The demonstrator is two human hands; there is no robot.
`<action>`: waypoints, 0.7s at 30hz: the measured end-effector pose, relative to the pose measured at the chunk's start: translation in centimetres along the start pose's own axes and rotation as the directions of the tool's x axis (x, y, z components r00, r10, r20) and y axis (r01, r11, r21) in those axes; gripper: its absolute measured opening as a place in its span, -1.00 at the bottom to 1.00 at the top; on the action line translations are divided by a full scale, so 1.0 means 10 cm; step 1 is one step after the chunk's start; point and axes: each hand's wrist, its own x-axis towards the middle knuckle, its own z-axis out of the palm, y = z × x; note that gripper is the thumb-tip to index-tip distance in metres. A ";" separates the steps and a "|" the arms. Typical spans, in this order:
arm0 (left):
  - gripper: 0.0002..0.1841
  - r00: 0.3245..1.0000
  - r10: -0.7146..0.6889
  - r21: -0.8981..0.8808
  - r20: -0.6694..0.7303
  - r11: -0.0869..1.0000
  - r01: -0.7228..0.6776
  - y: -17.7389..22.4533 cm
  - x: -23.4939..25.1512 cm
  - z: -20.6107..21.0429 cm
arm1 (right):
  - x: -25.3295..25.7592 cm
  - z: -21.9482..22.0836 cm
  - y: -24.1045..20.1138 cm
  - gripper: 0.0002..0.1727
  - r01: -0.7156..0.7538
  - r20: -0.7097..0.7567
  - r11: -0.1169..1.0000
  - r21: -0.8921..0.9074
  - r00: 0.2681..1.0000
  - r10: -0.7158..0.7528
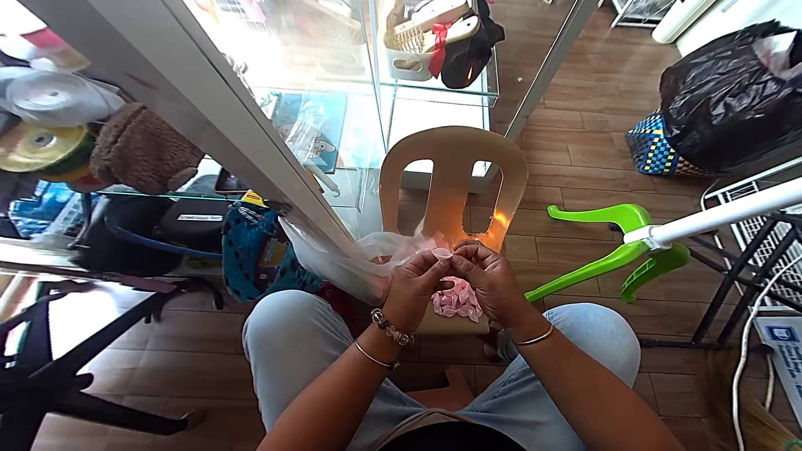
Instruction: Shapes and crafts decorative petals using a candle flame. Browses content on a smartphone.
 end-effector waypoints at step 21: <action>-0.87 1.000 -0.019 0.007 0.011 1.000 0.019 0.02 -0.01 -0.01 | -0.03 -0.11 0.10 -0.90 0.489 0.161 0.654 -0.577 0.854 -0.495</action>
